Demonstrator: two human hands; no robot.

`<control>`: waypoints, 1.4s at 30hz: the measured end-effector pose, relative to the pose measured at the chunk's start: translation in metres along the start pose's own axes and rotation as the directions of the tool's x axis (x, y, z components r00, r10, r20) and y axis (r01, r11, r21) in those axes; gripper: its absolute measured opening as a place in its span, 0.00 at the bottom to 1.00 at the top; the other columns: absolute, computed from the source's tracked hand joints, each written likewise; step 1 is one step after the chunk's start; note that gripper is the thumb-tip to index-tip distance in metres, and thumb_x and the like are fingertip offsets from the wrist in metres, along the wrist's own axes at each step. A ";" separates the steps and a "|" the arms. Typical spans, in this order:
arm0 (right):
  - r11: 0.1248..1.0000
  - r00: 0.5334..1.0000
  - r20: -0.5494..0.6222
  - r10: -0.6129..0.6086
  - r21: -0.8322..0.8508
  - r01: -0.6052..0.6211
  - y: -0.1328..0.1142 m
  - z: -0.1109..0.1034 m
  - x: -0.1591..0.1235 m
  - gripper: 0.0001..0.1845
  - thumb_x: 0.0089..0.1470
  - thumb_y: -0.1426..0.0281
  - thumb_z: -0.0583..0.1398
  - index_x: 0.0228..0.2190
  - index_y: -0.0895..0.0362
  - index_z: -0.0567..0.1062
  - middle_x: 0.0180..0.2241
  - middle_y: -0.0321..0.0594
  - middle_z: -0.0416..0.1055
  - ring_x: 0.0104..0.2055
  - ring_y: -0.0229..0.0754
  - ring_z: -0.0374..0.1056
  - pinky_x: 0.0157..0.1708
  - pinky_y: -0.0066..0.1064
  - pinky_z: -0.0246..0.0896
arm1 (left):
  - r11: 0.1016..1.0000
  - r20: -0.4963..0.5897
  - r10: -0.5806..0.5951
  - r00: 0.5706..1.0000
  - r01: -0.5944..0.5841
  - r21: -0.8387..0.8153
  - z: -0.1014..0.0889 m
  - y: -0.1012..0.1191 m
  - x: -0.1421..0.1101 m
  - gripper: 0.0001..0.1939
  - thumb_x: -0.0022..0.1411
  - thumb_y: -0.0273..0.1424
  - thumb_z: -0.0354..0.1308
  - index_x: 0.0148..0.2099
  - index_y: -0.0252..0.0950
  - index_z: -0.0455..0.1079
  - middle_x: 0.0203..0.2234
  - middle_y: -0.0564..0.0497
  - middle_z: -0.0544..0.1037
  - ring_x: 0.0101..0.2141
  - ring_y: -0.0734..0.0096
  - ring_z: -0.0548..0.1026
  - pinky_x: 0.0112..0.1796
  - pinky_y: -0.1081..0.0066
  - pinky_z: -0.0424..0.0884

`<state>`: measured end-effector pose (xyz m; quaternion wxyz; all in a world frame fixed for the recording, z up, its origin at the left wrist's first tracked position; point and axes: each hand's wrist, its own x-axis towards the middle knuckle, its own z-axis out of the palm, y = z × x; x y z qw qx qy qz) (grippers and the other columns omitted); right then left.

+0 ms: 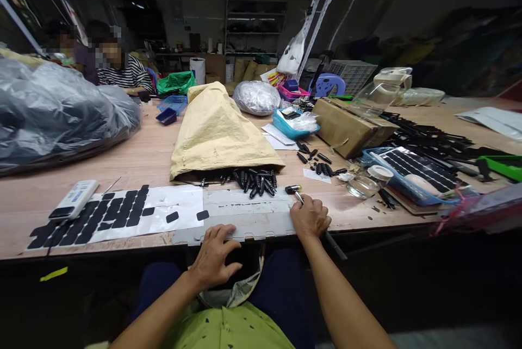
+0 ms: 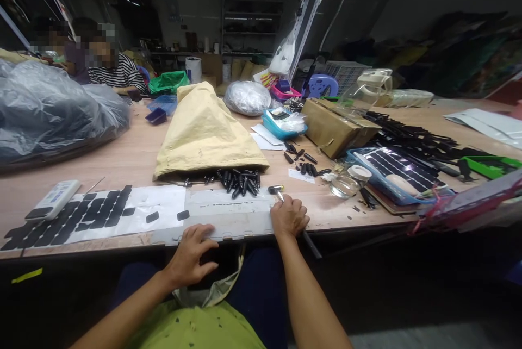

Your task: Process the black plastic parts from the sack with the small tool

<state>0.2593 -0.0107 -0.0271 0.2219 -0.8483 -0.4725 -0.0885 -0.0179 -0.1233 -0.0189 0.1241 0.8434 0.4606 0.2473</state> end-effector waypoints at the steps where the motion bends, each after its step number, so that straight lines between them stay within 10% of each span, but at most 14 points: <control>1: 1.000 1.000 -0.005 -0.003 -0.002 0.003 0.000 0.000 0.000 0.18 0.56 0.68 0.54 0.45 0.56 0.76 0.41 0.48 0.70 0.42 0.49 0.62 0.37 0.38 0.52 | 0.999 -0.052 -0.049 0.997 0.048 -0.017 -0.003 -0.004 0.008 0.15 0.53 0.34 0.66 0.44 0.40 0.72 0.51 0.45 0.71 0.52 0.52 0.66 0.52 0.53 0.62; 4: 1.000 1.000 -0.011 -0.011 -0.006 0.011 0.001 0.001 0.000 0.17 0.56 0.68 0.54 0.45 0.56 0.76 0.40 0.49 0.70 0.42 0.49 0.62 0.37 0.38 0.52 | 0.956 -0.237 -0.294 0.926 0.284 -0.075 -0.017 -0.027 0.046 0.08 0.61 0.33 0.57 0.42 0.38 0.71 0.38 0.46 0.76 0.41 0.60 0.71 0.44 0.60 0.68; 10: 1.000 1.000 0.004 -0.011 -0.005 0.012 0.000 0.000 0.002 0.17 0.56 0.69 0.54 0.45 0.57 0.76 0.40 0.48 0.70 0.42 0.49 0.62 0.37 0.38 0.52 | 0.652 -0.342 -0.723 0.600 0.757 -0.050 -0.045 -0.091 0.119 0.15 0.59 0.40 0.59 0.43 0.34 0.71 0.39 0.44 0.75 0.43 0.57 0.73 0.42 0.63 0.69; 15: 1.000 1.000 0.022 -0.002 -0.007 0.002 0.000 -0.001 0.002 0.16 0.56 0.69 0.55 0.45 0.56 0.76 0.41 0.47 0.70 0.43 0.49 0.62 0.38 0.37 0.51 | 0.550 -0.237 -0.809 0.538 0.835 0.017 -0.052 -0.105 0.127 0.15 0.60 0.42 0.56 0.41 0.37 0.74 0.44 0.43 0.75 0.44 0.54 0.74 0.38 0.63 0.69; 20: 1.000 0.999 0.037 0.002 -0.014 -0.001 0.000 -0.002 0.002 0.17 0.56 0.68 0.54 0.45 0.56 0.75 0.42 0.48 0.69 0.43 0.49 0.62 0.38 0.38 0.51 | 0.641 -0.306 -0.728 0.614 0.768 0.016 -0.049 -0.093 0.089 0.11 0.61 0.37 0.56 0.41 0.38 0.73 0.39 0.46 0.75 0.42 0.57 0.73 0.37 0.65 0.68; 27: 1.000 0.999 0.032 0.010 -0.009 -0.010 -0.002 -0.003 0.001 0.17 0.56 0.68 0.54 0.46 0.57 0.75 0.41 0.48 0.69 0.43 0.49 0.61 0.38 0.38 0.51 | 0.929 -0.113 -0.371 0.922 0.370 -0.026 -0.019 -0.046 0.060 0.07 0.62 0.34 0.56 0.41 0.38 0.72 0.35 0.49 0.76 0.38 0.62 0.71 0.39 0.64 0.67; 42: 0.988 0.979 0.201 0.024 0.147 -0.054 -0.002 -0.024 0.005 0.19 0.60 0.68 0.51 0.48 0.53 0.75 0.44 0.46 0.69 0.43 0.45 0.64 0.39 0.35 0.55 | 0.941 -0.011 -0.322 0.947 0.319 -0.108 -0.005 -0.039 0.080 0.07 0.58 0.32 0.61 0.40 0.39 0.74 0.35 0.50 0.75 0.39 0.63 0.70 0.42 0.64 0.65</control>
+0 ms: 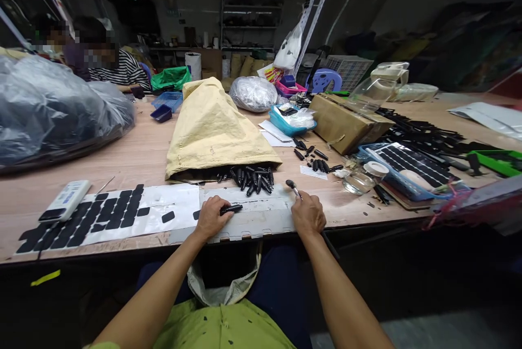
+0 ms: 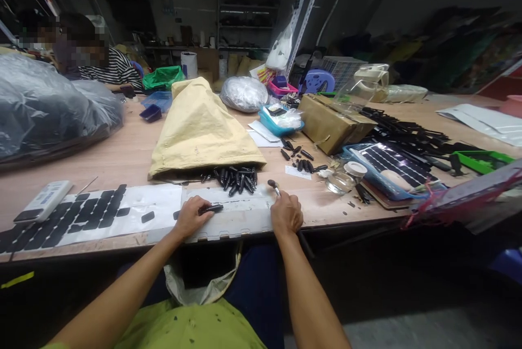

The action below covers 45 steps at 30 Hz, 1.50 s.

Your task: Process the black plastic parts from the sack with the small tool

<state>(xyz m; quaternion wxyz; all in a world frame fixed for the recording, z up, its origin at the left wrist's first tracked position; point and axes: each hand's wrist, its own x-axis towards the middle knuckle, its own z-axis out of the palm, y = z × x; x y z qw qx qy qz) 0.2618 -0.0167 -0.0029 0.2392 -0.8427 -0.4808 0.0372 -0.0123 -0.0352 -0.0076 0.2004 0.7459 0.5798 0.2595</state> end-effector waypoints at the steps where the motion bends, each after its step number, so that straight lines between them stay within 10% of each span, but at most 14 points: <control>1: 0.997 0.999 -0.020 -0.026 0.071 0.027 -0.002 -0.003 -0.005 0.19 0.60 0.68 0.51 0.49 0.54 0.75 0.44 0.46 0.70 0.43 0.45 0.64 0.39 0.34 0.56 | 1.000 0.008 -0.006 1.000 0.006 -0.007 -0.001 0.000 0.000 0.06 0.58 0.32 0.62 0.39 0.39 0.75 0.34 0.50 0.76 0.39 0.63 0.71 0.42 0.64 0.65; 10: 0.722 0.840 -0.060 -0.540 0.480 0.498 -0.035 -0.006 -0.099 0.20 0.64 0.66 0.49 0.51 0.55 0.74 0.40 0.43 0.74 0.43 0.40 0.69 0.44 0.29 0.63 | 0.998 0.034 -0.034 0.999 0.035 -0.045 -0.002 0.000 0.001 0.08 0.54 0.32 0.65 0.39 0.40 0.78 0.32 0.51 0.77 0.39 0.63 0.71 0.43 0.63 0.64; 31: 0.711 0.750 -0.096 -0.654 0.258 0.654 -0.046 0.006 -0.125 0.21 0.63 0.74 0.49 0.51 0.50 0.76 0.33 0.39 0.72 0.36 0.36 0.68 0.38 0.24 0.61 | 0.998 0.026 -0.045 0.999 0.046 -0.050 0.002 -0.003 0.001 0.08 0.54 0.31 0.64 0.38 0.42 0.78 0.32 0.51 0.77 0.38 0.64 0.70 0.42 0.64 0.63; 45: 0.996 0.990 -0.132 -0.058 -0.081 0.047 0.006 0.005 -0.005 0.17 0.58 0.69 0.55 0.45 0.51 0.80 0.36 0.44 0.69 0.36 0.42 0.61 0.33 0.32 0.49 | 0.997 0.040 -0.017 0.999 0.021 -0.080 -0.002 -0.003 0.000 0.10 0.62 0.36 0.56 0.37 0.41 0.78 0.32 0.51 0.77 0.38 0.64 0.71 0.42 0.63 0.62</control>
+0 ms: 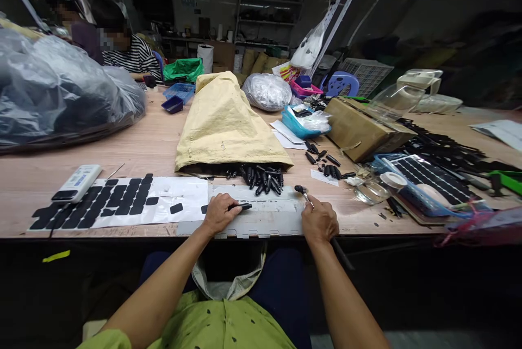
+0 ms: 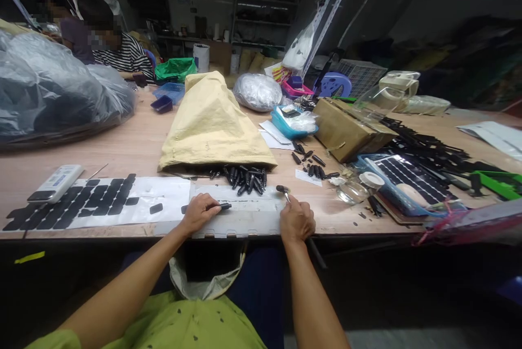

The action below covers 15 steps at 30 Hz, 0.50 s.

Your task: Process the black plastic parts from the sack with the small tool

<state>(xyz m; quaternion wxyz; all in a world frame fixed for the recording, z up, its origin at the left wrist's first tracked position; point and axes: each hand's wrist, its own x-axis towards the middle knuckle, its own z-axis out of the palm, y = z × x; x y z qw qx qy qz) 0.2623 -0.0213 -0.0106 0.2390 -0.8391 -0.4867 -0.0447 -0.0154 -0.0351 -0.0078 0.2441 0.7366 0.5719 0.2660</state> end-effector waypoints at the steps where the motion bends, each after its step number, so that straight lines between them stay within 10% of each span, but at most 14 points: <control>1: 1.000 1.000 0.016 0.024 -0.020 -0.024 0.002 0.004 0.004 0.17 0.58 0.70 0.55 0.45 0.51 0.80 0.36 0.44 0.69 0.36 0.42 0.61 0.33 0.32 0.50 | 1.000 0.001 -0.002 1.000 0.002 -0.001 -0.001 0.001 0.000 0.09 0.62 0.36 0.56 0.37 0.41 0.77 0.32 0.51 0.77 0.38 0.64 0.70 0.42 0.63 0.62; 15: 0.991 1.000 0.014 0.012 -0.130 -0.010 -0.008 0.019 0.010 0.17 0.60 0.68 0.53 0.49 0.52 0.74 0.41 0.46 0.68 0.42 0.46 0.63 0.37 0.35 0.53 | 0.983 0.132 0.181 0.975 -0.183 0.000 -0.008 0.009 -0.015 0.04 0.48 0.33 0.68 0.30 0.42 0.78 0.36 0.51 0.74 0.40 0.62 0.68 0.44 0.61 0.60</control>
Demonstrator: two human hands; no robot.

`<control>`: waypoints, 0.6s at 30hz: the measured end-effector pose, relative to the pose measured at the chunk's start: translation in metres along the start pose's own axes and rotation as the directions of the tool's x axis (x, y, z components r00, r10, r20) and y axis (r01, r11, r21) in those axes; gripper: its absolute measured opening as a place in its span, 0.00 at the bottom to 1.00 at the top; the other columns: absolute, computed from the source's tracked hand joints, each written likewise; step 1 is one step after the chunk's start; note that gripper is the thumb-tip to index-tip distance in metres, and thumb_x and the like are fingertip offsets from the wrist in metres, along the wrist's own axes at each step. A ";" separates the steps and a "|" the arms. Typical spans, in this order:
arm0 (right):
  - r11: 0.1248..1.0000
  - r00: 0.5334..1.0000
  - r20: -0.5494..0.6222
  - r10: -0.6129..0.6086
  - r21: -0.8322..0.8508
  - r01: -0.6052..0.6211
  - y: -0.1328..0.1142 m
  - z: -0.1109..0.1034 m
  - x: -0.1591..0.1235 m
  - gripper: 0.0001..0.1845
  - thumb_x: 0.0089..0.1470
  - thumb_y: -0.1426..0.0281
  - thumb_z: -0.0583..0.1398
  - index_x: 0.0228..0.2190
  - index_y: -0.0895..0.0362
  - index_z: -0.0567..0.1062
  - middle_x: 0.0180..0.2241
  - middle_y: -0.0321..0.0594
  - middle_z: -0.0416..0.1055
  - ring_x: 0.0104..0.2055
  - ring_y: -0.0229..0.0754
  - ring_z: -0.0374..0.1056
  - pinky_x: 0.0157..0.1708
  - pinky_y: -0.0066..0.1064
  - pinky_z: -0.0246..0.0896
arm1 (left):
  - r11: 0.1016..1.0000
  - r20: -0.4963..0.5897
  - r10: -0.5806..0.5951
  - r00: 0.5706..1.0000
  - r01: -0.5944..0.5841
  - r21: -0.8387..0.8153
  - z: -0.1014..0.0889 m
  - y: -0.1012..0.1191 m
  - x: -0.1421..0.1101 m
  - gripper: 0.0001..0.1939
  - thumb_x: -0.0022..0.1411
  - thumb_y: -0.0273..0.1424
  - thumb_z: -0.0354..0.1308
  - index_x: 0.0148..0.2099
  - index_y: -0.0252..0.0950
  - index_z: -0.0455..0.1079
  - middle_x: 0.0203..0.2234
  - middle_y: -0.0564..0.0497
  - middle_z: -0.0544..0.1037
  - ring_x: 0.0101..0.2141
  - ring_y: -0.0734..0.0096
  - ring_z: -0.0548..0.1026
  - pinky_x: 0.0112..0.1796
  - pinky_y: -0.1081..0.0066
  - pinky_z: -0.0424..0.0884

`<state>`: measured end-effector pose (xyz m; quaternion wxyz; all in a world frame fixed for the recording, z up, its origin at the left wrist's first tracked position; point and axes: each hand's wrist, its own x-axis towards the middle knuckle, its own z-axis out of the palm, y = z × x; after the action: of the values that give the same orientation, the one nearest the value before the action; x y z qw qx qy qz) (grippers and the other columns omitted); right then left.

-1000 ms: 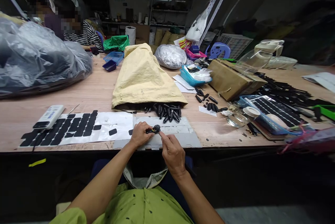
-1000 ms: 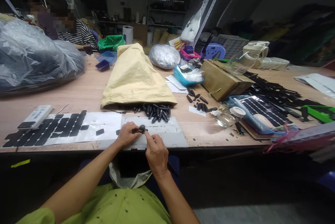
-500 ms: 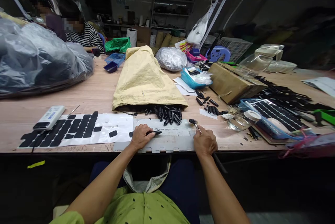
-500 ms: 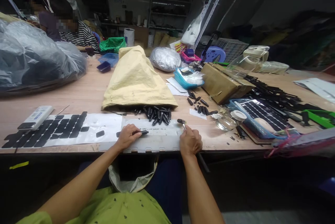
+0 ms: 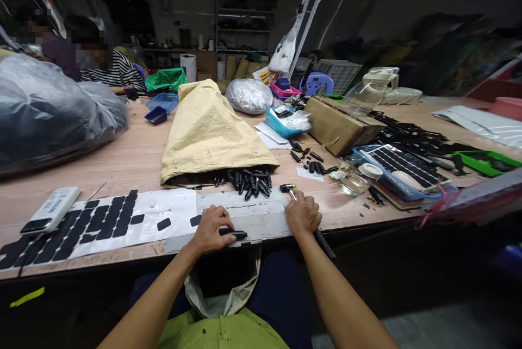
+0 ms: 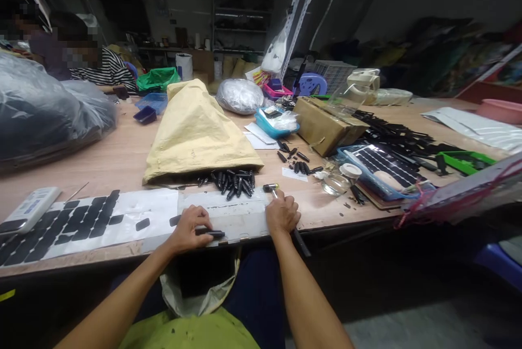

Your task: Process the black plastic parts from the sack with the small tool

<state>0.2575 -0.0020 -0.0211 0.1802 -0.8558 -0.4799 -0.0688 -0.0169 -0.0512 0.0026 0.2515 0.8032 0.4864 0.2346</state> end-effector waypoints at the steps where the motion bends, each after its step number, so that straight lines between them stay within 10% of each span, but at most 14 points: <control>1: 1.000 1.000 0.001 -0.004 -0.001 0.004 0.000 0.000 0.000 0.17 0.60 0.69 0.52 0.49 0.52 0.74 0.41 0.46 0.68 0.42 0.46 0.63 0.37 0.35 0.53 | 0.999 0.028 0.039 0.999 -0.039 -0.006 0.000 0.002 -0.005 0.04 0.48 0.32 0.68 0.30 0.42 0.78 0.38 0.51 0.74 0.42 0.61 0.68 0.45 0.60 0.60; 10: 1.000 1.000 0.003 -0.010 -0.023 0.010 -0.002 0.000 -0.001 0.17 0.61 0.69 0.52 0.49 0.53 0.73 0.42 0.47 0.68 0.43 0.47 0.63 0.37 0.36 0.52 | 0.996 0.035 0.089 0.995 -0.089 0.009 0.010 0.017 -0.042 0.11 0.44 0.30 0.70 0.33 0.41 0.75 0.49 0.49 0.71 0.51 0.53 0.64 0.51 0.55 0.60; 18: 1.000 1.000 -0.014 -0.016 -0.020 0.016 -0.001 0.003 0.000 0.17 0.62 0.69 0.51 0.49 0.53 0.73 0.41 0.47 0.68 0.43 0.47 0.63 0.37 0.35 0.52 | 0.942 -0.296 -0.331 0.896 0.297 -0.155 -0.001 0.025 0.047 0.12 0.58 0.41 0.59 0.37 0.37 0.67 0.33 0.51 0.74 0.34 0.67 0.71 0.34 0.69 0.66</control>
<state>0.2562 -0.0003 -0.0231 0.1746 -0.8532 -0.4848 -0.0809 0.0186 -0.0190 0.0254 0.2465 0.6513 0.6306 0.3428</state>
